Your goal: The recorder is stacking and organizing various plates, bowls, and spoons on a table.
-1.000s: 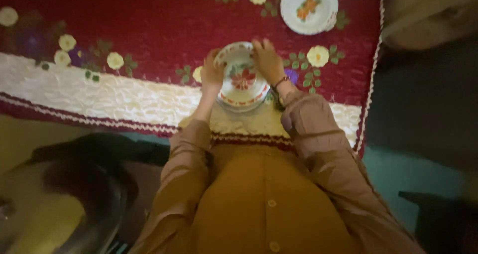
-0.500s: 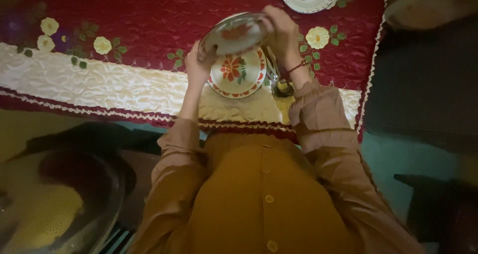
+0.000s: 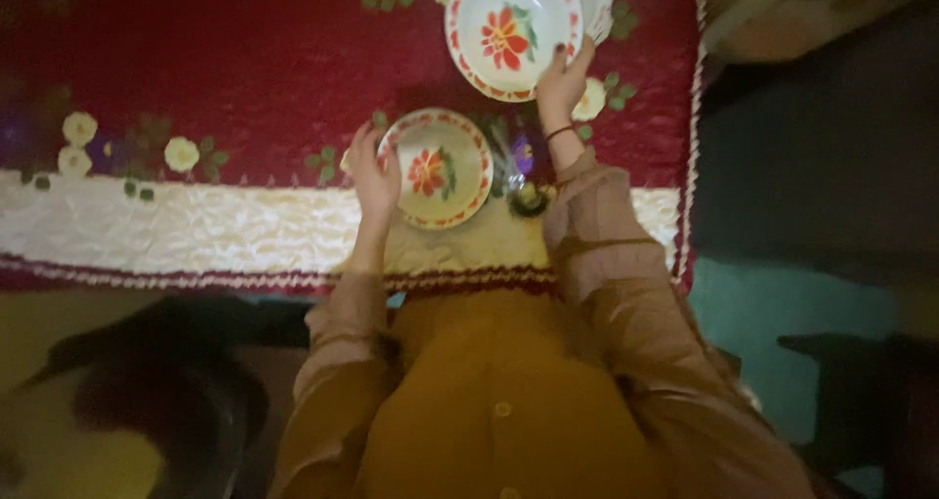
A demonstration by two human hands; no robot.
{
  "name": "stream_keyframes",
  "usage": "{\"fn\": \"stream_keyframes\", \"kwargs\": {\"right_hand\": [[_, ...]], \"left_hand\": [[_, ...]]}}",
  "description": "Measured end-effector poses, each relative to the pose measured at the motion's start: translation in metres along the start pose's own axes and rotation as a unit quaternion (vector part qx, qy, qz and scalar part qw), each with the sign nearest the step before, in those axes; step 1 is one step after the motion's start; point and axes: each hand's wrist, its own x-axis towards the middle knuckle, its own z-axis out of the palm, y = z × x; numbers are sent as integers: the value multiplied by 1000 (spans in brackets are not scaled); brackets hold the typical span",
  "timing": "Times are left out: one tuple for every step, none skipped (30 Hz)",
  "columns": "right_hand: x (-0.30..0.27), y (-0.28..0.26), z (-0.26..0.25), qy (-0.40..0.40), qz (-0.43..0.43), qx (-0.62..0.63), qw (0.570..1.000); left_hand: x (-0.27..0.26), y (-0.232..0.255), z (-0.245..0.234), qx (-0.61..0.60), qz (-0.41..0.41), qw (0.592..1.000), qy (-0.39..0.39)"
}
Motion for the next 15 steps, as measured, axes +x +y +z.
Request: {"fn": "stream_keyframes", "kwargs": {"right_hand": [[14, 30, 1, 4, -7, 3, 1000], [31, 55, 14, 35, -31, 31, 998], [47, 81, 28, 66, -56, 59, 995], [53, 72, 28, 65, -59, 69, 994], [59, 65, 27, 38, 9, 36, 999], [66, 59, 21, 11, 78, -1, 997], [71, 57, 24, 10, 75, 4, 997], [76, 57, 23, 11, 97, -2, 995], [80, 58, 23, 12, 119, -8, 993], [89, 75, 26, 12, 118, -6, 993], [97, 93, 30, 21, 141, 5, 990], [106, 110, 35, 30, 164, 15, 986], [104, 107, 36, 29, 162, 18, 986], [105, 103, 37, 38, 171, 8, 985], [106, 99, 37, 47, 180, -1, 983]], "left_hand": [[-8, 4, 0, -4, 5, 1000, 5], [-10, 2, -4, 8, -15, 1000, -3], [-12, -1, -8, 19, -35, 999, -11], [-17, -7, -5, 23, -31, 999, -2], [-23, -15, -1, -13, -53, 998, -11], [-30, -21, 5, -51, -77, 995, -23], [-25, -13, 0, -50, -74, 996, -18], [-23, -5, -3, -65, -105, 992, -33], [-21, 4, -5, -81, -135, 986, -48], [-18, 10, -7, -81, -133, 987, -46], [-15, 16, -10, -77, -161, 981, -75], [-13, 22, -12, -73, -188, 974, -103], [-17, 18, -10, -72, -186, 975, -101], [-19, 14, -6, -63, -158, 982, -78], [-22, 11, -3, -53, -130, 989, -55]]}}
